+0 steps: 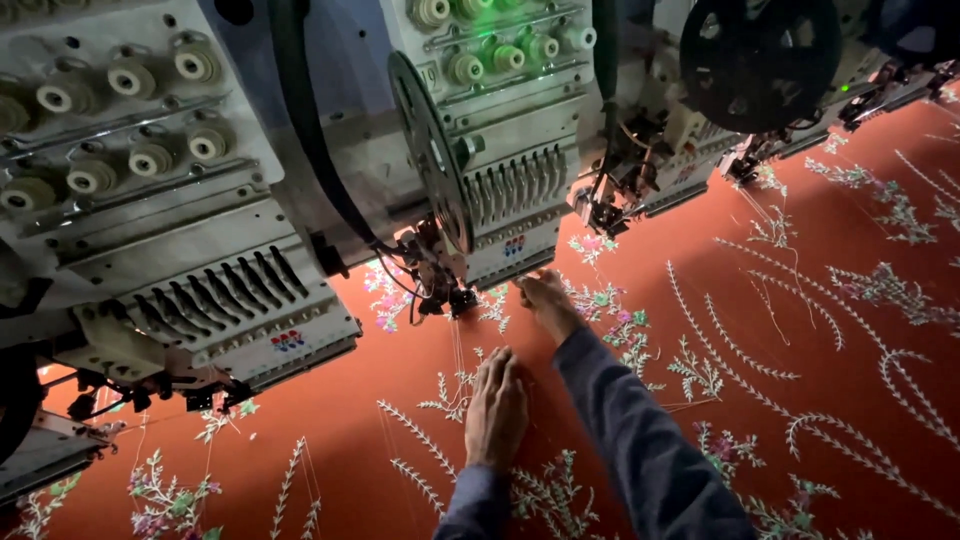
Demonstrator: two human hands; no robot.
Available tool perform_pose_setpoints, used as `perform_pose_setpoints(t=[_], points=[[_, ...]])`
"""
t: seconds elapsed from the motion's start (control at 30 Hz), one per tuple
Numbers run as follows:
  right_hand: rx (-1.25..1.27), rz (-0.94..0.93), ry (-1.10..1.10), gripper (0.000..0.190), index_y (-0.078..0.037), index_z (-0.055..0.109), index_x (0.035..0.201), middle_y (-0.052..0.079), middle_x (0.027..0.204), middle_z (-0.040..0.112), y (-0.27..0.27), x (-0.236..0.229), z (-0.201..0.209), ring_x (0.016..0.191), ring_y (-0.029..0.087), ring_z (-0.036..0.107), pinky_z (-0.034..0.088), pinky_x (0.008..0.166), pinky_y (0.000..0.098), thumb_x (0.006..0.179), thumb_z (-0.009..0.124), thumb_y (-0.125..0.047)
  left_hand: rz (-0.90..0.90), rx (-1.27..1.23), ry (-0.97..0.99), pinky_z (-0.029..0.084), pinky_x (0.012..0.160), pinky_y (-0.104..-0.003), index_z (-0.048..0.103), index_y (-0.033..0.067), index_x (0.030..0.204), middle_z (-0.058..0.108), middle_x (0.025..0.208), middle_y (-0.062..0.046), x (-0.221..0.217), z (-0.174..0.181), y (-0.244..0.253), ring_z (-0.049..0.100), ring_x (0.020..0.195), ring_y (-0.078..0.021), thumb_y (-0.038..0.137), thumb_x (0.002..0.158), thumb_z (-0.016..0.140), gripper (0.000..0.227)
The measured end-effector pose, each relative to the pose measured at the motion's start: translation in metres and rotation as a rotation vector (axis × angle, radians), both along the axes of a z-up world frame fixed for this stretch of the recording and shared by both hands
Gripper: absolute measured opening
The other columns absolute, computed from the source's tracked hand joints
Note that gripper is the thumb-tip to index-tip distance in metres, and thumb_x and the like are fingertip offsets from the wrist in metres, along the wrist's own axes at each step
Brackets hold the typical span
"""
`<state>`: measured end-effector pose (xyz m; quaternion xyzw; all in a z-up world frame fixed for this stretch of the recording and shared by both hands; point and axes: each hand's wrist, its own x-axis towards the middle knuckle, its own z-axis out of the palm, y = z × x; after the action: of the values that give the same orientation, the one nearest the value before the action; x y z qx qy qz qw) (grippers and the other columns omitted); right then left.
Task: Threading an industrial multi-head embroidery machine with orange patterned fabric.
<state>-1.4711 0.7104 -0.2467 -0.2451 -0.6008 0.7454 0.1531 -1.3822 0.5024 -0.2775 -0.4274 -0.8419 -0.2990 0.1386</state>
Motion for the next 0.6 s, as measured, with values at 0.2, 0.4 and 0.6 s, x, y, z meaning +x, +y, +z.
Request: perform_pose_setpoints(t=[0.2, 0.4, 0.6], points=[[0.013, 0.044, -0.023, 0.107, 0.006, 0.001, 0.16, -0.002, 0.063, 0.027, -0.01, 0.039, 0.021, 0.053, 0.008, 0.027, 0.018, 0.051, 0.0329, 0.088, 0.07, -0.033, 0.004, -0.005, -0.088, 0.033, 0.121, -0.044, 0.051, -0.004, 0.142, 0.054, 0.146, -0.022, -0.002, -0.004, -0.002, 0.047, 0.14, -0.0328, 0.007, 0.098, 0.051, 0.046], [0.086, -0.207, -0.054, 0.053, -0.009, 0.038, 0.122, 0.017, 0.12, 0.067, -0.016, 0.07, 0.002, 0.1, 0.024, 0.068, 0.055, 0.074, 0.0348, 0.088, 0.078, -0.016, 0.102, 0.278, -0.441, 0.058, 0.089, -0.046, 0.062, 0.0071, 0.123, 0.066, 0.119, -0.018, -0.001, 0.019, 0.001, 0.066, 0.102, -0.0294, 0.001, 0.096, 0.045, 0.033], [0.841, 0.075, -0.15, 0.06, -0.022, 0.045, 0.118, 0.01, 0.083, 0.075, -0.049, 0.145, -0.005, 0.083, 0.04, 0.074, 0.056, 0.081, 0.0529, 0.086, 0.07, -0.066, 0.106, 0.634, -1.223, 0.064, 0.049, -0.037, 0.044, 0.0084, 0.146, 0.07, 0.131, -0.012, -0.051, -0.017, 0.056, 0.074, 0.104, -0.0281, 0.035, 0.104, 0.053, 0.05]])
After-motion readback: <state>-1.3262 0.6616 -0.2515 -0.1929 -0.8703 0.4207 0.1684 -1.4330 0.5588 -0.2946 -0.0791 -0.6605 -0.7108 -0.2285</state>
